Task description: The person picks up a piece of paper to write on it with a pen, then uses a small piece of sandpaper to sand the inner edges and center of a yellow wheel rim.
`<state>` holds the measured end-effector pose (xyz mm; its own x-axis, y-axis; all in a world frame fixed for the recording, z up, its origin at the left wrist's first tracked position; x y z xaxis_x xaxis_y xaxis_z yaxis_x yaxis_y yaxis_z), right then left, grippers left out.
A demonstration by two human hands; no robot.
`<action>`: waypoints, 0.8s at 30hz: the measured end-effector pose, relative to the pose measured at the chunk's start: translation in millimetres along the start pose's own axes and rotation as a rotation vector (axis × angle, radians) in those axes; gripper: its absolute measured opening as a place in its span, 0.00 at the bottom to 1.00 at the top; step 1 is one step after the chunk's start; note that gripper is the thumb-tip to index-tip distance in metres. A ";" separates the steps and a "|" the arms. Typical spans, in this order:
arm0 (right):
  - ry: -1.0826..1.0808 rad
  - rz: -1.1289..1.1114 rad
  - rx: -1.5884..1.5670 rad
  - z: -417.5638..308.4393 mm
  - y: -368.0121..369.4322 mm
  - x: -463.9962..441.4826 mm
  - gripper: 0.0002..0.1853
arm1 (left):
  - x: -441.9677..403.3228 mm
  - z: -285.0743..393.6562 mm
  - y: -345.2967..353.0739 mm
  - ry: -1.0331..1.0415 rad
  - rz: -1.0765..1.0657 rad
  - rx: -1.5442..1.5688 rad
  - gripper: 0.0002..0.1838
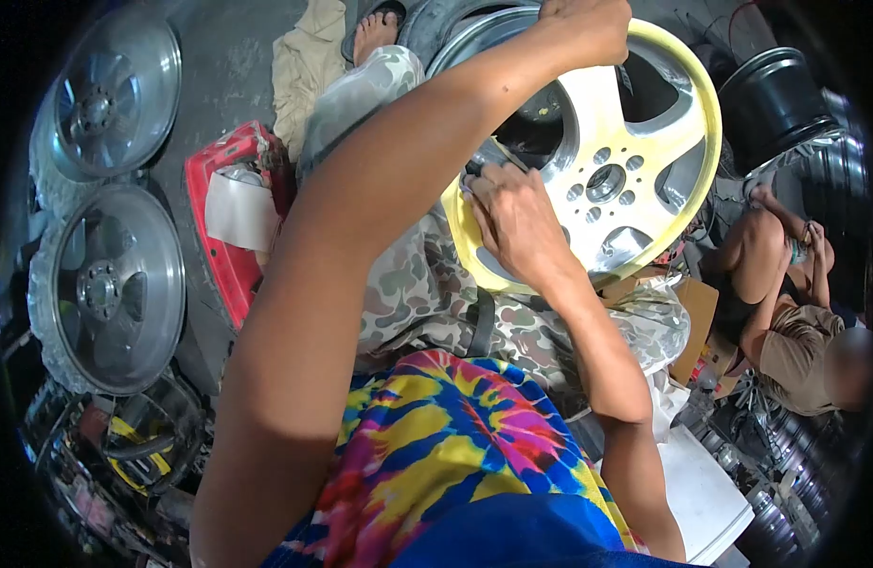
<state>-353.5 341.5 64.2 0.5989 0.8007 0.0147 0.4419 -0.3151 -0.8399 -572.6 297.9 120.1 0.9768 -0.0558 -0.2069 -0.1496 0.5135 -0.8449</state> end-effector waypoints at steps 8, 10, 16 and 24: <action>0.092 0.029 0.012 7.4 5.5 4.9 0.06 | 1.0 -1.5 6.1 0.002 -0.050 0.033 0.12; 0.076 -0.051 -0.208 14.9 2.5 5.1 0.07 | 0.3 -0.6 2.7 0.032 0.021 0.004 0.12; 0.179 -0.005 -0.240 17.0 -45.5 43.3 0.13 | 5.3 0.4 0.6 0.034 0.059 0.038 0.12; -0.056 0.027 0.168 -11.2 0.7 36.4 0.21 | 2.4 -2.3 2.7 -0.012 -0.038 0.014 0.13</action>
Point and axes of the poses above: each hand's wrist, its own x-axis away from the middle knuckle, its own y-axis out of the palm, z = x × y, the point moved 8 cm from there along -x, towards the middle knuckle, and after that the axes turned 9 degrees about -x, right-handed, at the moved point
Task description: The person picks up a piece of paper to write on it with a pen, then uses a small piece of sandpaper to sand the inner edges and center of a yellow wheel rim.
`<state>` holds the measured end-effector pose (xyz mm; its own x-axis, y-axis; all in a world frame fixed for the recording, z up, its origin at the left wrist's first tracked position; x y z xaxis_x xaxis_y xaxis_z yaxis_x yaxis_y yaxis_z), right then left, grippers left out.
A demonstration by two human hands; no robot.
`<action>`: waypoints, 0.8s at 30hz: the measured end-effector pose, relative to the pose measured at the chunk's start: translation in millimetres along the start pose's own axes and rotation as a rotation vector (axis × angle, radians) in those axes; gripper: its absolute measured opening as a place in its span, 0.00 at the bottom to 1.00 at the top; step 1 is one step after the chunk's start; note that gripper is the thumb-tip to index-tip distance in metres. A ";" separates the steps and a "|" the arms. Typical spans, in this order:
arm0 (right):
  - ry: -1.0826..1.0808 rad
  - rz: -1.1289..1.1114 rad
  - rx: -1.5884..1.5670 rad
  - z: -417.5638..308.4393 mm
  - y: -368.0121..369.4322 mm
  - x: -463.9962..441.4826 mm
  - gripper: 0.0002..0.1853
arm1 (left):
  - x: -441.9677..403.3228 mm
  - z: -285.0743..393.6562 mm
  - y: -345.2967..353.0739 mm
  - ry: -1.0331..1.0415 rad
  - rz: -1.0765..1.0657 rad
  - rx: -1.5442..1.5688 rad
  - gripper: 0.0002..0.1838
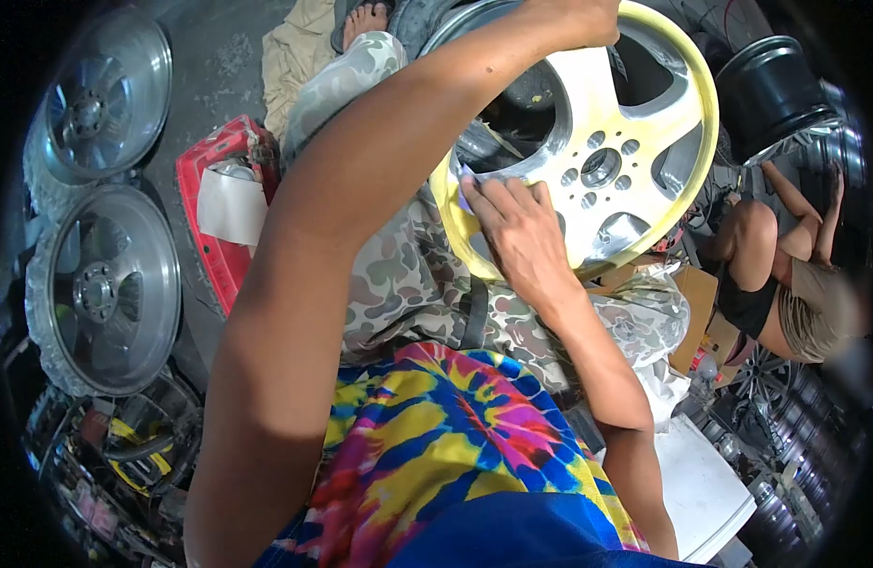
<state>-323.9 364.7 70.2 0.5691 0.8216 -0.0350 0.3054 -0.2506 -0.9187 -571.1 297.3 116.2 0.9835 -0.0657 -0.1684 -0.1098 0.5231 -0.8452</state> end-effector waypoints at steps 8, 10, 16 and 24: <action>-0.013 0.004 -0.002 -0.7 11.6 -5.2 0.28 | 1.8 -0.3 -2.4 0.002 0.019 -0.009 0.13; -0.002 -0.028 0.009 0.2 11.7 1.0 0.28 | 3.0 -1.8 -1.9 -0.013 0.019 0.010 0.13; 0.028 0.023 0.006 -1.0 17.1 -9.2 0.27 | 3.1 0.5 -3.3 0.019 0.047 -0.013 0.13; 0.060 0.062 0.249 78.7 -47.3 15.2 0.18 | 5.3 1.9 -3.1 0.017 0.050 0.017 0.12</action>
Point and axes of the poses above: each hand's wrist, its own x-axis away from the middle knuckle, its own y-axis out of the palm, z = x × y, the point moved 8 cm from there along -x, towards the middle knuckle, and after that the axes turned 9 degrees about -x, right-handed, at the moved point
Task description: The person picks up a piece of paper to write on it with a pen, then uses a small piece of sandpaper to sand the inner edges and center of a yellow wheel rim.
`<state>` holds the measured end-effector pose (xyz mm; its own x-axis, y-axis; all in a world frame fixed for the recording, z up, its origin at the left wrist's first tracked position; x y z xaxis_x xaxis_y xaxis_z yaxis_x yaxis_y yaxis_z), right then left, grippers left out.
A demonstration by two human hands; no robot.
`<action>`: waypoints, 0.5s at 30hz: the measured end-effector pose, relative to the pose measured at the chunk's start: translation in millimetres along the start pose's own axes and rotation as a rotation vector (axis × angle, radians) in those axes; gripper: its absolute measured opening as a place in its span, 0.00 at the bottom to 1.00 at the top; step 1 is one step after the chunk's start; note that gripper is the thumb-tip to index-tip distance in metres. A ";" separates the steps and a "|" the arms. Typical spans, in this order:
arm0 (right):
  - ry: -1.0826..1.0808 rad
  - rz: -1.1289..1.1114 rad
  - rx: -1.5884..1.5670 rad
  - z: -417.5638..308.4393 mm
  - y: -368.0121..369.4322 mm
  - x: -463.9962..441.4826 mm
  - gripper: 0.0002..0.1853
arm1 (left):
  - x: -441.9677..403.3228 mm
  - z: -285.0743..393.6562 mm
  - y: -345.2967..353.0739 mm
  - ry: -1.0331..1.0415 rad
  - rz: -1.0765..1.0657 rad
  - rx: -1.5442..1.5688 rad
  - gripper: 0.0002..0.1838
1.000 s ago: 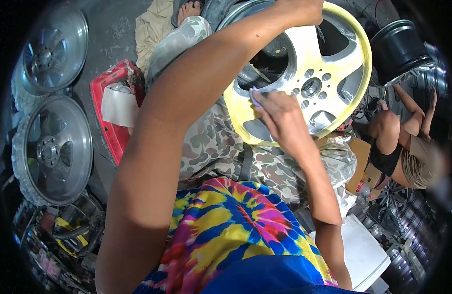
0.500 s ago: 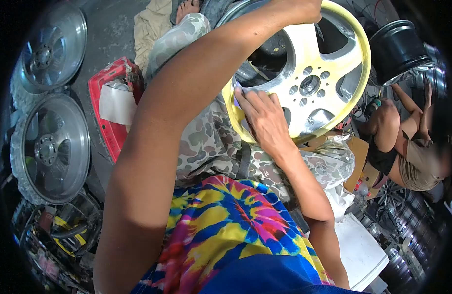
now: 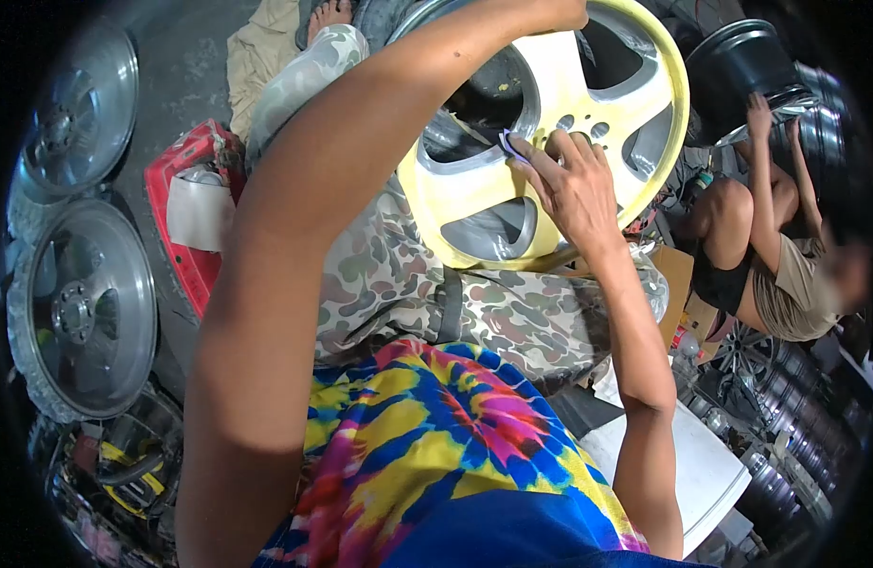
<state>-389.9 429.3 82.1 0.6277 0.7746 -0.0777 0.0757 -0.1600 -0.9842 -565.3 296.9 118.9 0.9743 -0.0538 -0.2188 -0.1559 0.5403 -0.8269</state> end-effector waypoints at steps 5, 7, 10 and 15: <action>0.098 0.216 -0.413 -52.4 46.3 15.5 0.22 | -8.8 -3.0 4.0 0.039 0.024 -0.053 0.12; -0.006 0.237 -0.318 -61.2 37.7 24.5 0.26 | -4.6 -0.4 10.2 0.051 -0.008 -0.053 0.12; 0.269 0.356 -0.112 -10.8 30.1 34.9 0.27 | -1.2 0.3 -1.2 0.053 0.044 0.009 0.13; 0.158 0.391 -0.348 -79.1 53.9 25.2 0.28 | 0.5 -4.2 -4.4 0.044 0.017 -0.045 0.14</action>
Point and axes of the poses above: each hand's wrist, its own x-axis away from the middle knuckle, its own y-axis out of the palm, z = x × y, the point moved 8 cm from there along -x, towards the middle knuckle, and after that the axes turned 9 degrees about -x, right-handed, at the moved point
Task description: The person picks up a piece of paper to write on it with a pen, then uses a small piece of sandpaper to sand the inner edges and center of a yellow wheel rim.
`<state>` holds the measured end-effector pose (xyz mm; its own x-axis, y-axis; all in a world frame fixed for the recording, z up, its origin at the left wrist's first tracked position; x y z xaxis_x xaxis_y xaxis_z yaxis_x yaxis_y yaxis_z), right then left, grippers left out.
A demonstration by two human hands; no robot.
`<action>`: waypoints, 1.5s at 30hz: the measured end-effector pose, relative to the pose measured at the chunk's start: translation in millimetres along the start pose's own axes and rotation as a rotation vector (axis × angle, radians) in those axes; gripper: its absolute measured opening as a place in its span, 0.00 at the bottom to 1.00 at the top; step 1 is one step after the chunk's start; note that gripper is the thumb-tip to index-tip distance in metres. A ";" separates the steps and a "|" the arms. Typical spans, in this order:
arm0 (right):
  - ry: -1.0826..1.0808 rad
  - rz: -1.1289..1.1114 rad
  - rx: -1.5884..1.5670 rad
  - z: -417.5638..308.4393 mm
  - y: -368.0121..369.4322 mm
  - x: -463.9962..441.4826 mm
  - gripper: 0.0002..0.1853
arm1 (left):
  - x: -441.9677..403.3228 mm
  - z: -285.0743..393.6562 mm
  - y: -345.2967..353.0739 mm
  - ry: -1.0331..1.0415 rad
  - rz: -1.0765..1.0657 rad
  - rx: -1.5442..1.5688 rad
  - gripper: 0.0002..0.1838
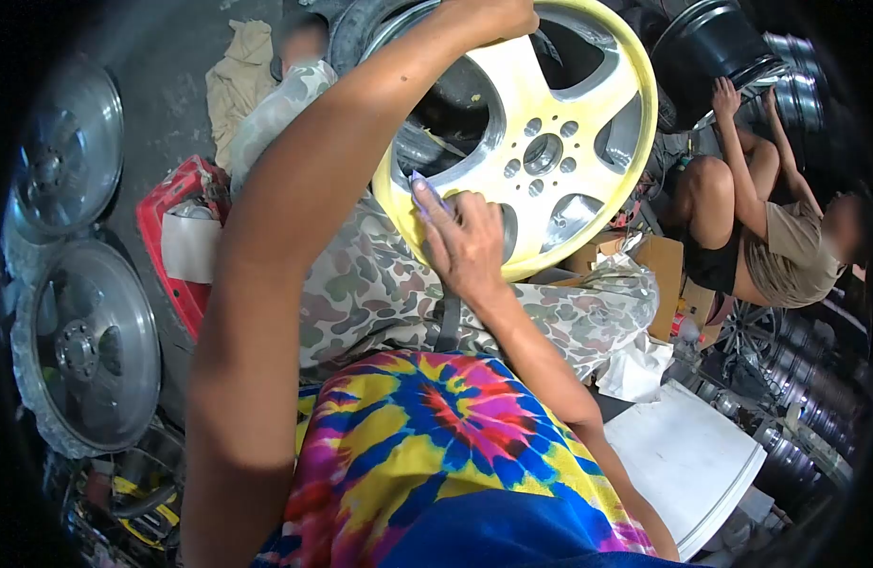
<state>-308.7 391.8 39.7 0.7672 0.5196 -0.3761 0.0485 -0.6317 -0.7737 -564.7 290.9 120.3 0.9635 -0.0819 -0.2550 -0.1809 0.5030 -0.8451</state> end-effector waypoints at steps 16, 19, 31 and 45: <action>0.041 0.055 0.061 29.9 -19.2 -4.0 0.28 | -3.7 -4.2 10.6 -0.026 -0.048 -0.003 0.15; -0.039 0.004 -0.035 1.5 -1.3 -4.7 0.27 | 2.4 -3.0 2.2 -0.032 -0.015 0.007 0.15; 0.901 0.599 -1.378 122.0 -30.0 16.3 0.13 | 2.8 -5.4 8.8 0.033 0.026 0.007 0.24; 0.942 0.515 -0.789 125.2 -18.3 -1.1 0.18 | 0.7 -4.6 1.5 0.024 0.064 0.025 0.28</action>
<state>-390.5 474.8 -9.5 0.9407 -0.2693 0.2065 -0.2692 -0.9626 -0.0292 -565.2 287.7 116.7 0.9451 -0.0696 -0.3193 -0.2364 0.5289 -0.8151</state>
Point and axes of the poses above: each hand's wrist, its own x-axis away from the middle knuckle, its own y-axis out of the palm, z = x × y, the point moved 8 cm from there along -x, towards the middle knuckle, and after that the axes turned 9 degrees about -x, right-handed, at the moved point
